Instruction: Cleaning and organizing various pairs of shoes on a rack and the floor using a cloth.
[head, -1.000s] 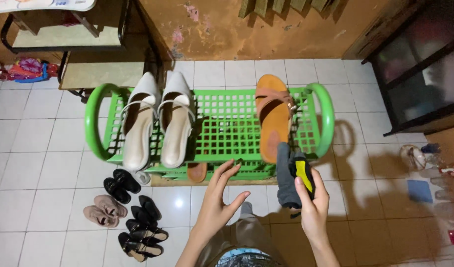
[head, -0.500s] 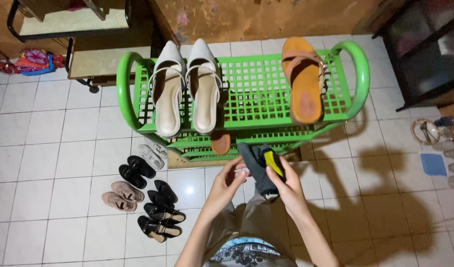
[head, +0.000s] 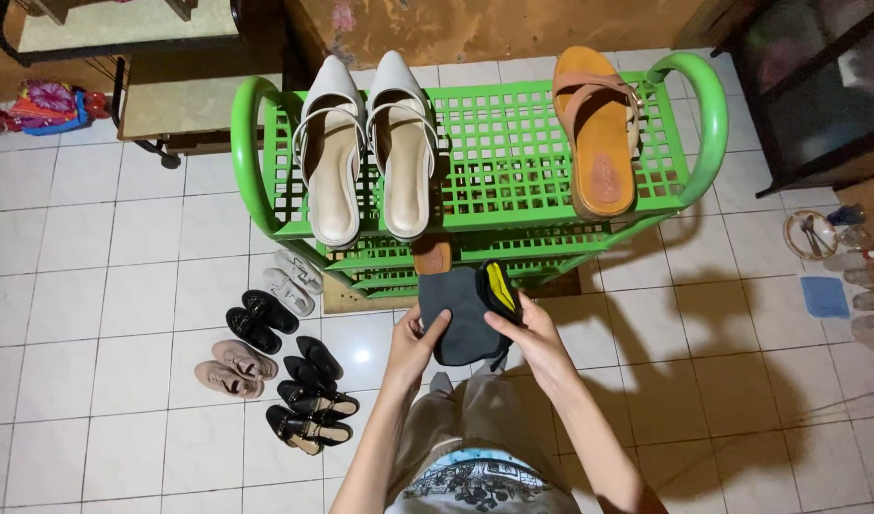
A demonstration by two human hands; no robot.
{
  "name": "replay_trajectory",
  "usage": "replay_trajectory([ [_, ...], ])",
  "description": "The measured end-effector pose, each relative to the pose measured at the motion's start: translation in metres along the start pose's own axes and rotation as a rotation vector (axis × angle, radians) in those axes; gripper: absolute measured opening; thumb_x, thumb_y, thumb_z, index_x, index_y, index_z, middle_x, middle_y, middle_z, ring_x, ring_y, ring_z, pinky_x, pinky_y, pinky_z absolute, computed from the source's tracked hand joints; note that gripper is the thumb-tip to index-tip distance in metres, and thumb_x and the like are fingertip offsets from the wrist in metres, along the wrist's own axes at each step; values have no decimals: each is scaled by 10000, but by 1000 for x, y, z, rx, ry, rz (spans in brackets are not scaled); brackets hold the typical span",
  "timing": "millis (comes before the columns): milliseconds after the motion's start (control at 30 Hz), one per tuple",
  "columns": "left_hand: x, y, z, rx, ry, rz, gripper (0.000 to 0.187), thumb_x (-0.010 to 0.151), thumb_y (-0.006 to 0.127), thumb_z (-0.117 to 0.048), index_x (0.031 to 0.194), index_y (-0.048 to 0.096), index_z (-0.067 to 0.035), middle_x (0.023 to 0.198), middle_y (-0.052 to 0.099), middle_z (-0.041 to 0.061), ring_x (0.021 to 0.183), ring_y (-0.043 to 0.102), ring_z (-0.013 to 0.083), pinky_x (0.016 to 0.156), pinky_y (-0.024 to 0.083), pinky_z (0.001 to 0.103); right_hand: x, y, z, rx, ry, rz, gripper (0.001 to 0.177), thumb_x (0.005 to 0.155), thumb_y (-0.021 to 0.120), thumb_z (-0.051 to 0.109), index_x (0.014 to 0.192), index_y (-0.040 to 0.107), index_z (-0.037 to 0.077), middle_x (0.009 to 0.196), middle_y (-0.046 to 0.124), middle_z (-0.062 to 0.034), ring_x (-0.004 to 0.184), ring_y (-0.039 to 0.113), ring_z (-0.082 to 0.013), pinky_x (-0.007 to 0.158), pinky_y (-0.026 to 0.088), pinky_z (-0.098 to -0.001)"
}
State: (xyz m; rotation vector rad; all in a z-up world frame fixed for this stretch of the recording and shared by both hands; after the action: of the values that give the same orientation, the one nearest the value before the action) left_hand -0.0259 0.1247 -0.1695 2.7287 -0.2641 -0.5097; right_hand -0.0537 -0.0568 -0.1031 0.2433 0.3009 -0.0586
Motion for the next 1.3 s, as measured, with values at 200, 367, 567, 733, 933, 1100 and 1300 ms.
replay_trajectory([
  [200,7,-11,31,1,-94,-70,322,1022,586,-276,1093,747,-6,952,762,5,817,628,33,742,503,209,18,-29,-61,-77,150,-129,327,909,749,143,1186,717,-28,1084,748,-16,995,658,-88,908,492,-269],
  [367,17,-22,57,352,33,-226,368,1090,605,-275,990,705,65,791,596,69,724,450,83,616,375,283,29,-40,-71,-112,22,-176,266,1008,673,212,1155,710,-6,1010,695,34,933,585,-42,861,463,-232],
  [567,19,7,3,516,248,-357,353,1049,565,-256,1145,691,60,860,749,129,762,627,92,694,523,293,47,-46,-73,-188,-82,-211,289,1018,663,213,1216,668,2,1025,671,24,933,549,-39,836,455,-235],
  [733,33,9,23,454,194,-368,340,1037,600,-231,1187,684,62,930,788,137,867,618,89,758,542,278,55,-48,-57,-204,-57,-237,323,1011,636,214,1268,626,19,1068,716,3,982,594,-70,901,485,-251],
  [933,48,6,26,335,248,-324,428,965,705,-83,1375,621,8,1177,740,136,1040,701,161,868,559,282,61,-52,-31,-499,-478,-209,658,981,651,148,1537,350,-37,1498,412,-175,1356,396,-274,1062,315,-322],
  [1100,53,18,21,344,291,-208,619,951,660,13,1529,443,-23,1409,643,135,1185,670,153,921,569,279,72,-44,-37,-852,135,-57,391,1092,575,193,1441,746,154,1033,625,-264,936,603,-362,870,511,-379],
  [1300,54,57,-2,319,312,40,765,913,728,24,1523,267,-1,1523,522,138,1132,574,110,936,507,279,104,-46,-63,-333,-50,143,383,1033,605,270,1256,658,-37,1110,739,-79,1003,647,-105,879,510,-248],
])
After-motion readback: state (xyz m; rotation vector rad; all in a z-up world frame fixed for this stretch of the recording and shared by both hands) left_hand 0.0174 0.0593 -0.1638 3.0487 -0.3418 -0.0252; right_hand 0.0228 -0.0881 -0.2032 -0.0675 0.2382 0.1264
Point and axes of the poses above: each hand's wrist, its own x-axis towards the middle knuckle, its own y-axis out of the palm, z = x × y, the point moved 6 cm from there along x, towards the middle knuckle
